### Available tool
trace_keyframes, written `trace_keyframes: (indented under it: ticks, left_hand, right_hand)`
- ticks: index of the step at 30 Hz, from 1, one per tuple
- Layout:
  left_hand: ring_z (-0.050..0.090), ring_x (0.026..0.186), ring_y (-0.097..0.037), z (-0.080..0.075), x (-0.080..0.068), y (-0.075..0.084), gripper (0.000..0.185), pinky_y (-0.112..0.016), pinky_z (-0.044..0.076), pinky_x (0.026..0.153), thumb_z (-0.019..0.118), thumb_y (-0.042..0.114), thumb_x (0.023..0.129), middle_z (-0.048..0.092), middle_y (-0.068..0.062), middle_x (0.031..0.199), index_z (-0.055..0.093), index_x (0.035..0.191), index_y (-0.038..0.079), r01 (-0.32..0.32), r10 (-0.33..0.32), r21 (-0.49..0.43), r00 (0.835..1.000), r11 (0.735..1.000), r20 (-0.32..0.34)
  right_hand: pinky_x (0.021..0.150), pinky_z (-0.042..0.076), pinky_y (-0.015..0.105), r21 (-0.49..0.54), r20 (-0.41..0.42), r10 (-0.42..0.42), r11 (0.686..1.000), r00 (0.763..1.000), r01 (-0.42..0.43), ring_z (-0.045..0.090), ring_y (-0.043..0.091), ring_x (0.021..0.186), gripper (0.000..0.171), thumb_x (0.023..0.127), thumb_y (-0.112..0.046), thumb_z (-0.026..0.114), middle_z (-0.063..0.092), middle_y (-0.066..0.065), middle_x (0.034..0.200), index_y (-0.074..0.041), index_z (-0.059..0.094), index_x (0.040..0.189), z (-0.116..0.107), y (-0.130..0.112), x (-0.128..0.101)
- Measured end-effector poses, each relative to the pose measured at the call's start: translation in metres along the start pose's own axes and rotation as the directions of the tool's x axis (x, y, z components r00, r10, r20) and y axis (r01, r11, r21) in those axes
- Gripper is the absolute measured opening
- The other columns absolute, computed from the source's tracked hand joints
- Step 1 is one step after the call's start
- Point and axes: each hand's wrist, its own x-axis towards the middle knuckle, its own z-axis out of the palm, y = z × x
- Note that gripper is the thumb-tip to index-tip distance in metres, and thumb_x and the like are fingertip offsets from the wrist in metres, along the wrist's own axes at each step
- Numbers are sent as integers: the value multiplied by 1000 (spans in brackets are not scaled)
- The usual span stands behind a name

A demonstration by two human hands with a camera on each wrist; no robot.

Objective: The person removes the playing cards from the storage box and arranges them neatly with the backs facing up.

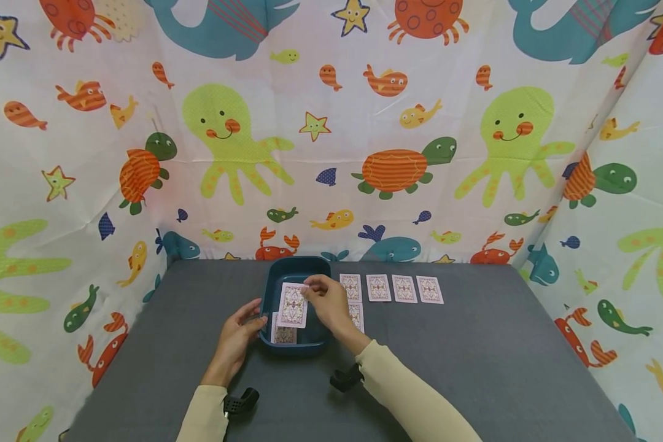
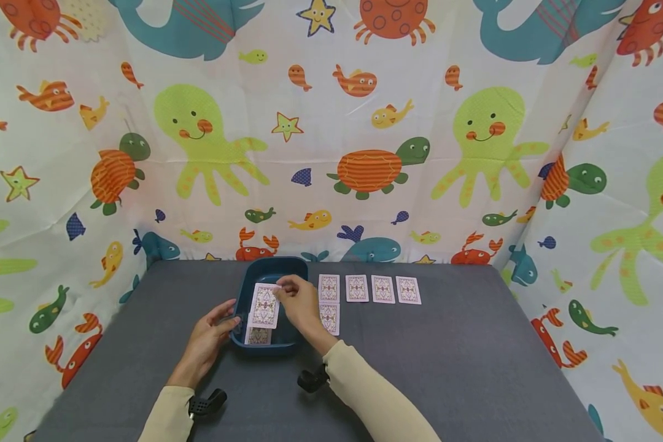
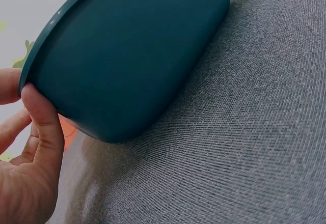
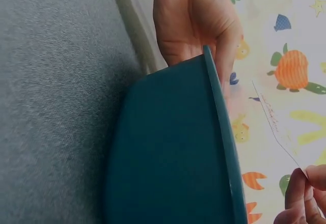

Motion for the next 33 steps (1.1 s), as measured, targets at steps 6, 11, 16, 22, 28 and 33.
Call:
trace_keyframes:
  ticks: [6,11,16,22,28,33]
  left_hand:
    - [49,107,-19,0,0,0,50,-32,43,83,64,10,94,46,-13,136,51,142,17,4,-4,-2,1000,1000,0]
    - [47,110,-21,0,-1,1,51,-33,42,85,65,13,93,46,-12,137,51,142,18,2,-2,8,1000,1000,1]
    - [48,110,-21,1,-2,2,52,-33,42,86,65,14,93,46,-11,137,50,143,18,2,-2,12,1000,1000,1]
    - [47,110,-20,0,-2,1,52,-33,42,86,64,13,94,45,-12,137,50,143,17,5,-5,0,1000,1000,-1]
    - [48,110,-22,0,-2,0,50,-33,42,86,63,11,94,46,-13,136,51,142,15,2,-2,-8,1000,1000,-5]
    - [49,110,-20,-1,0,0,51,-32,43,86,63,12,94,46,-13,138,50,143,16,2,-2,-5,1000,1000,4]
  right_hand:
    - [68,48,26,-3,-18,9,1000,1000,-9,61,11,76,10,89,-22,73,68,3,86,-18,73,99,-10,0,-9]
    - [67,48,25,11,-27,4,1000,1000,-4,61,12,76,10,89,-20,73,68,4,86,-17,73,98,-19,1,-15]
    - [67,49,23,19,-43,-6,1000,999,7,60,12,74,9,89,-17,72,68,5,85,-14,73,97,-27,8,-18]
    - [69,49,22,54,-48,1,999,999,2,59,13,75,9,89,-15,72,67,7,86,-13,73,98,-37,18,-24]
    - [68,48,21,60,-64,28,998,998,-24,59,11,75,10,89,-14,72,67,9,86,-11,73,98,-52,27,-31]
    - [66,48,21,54,-90,32,998,995,-27,60,11,72,10,88,-11,72,67,10,85,-9,73,98,-67,35,-33]
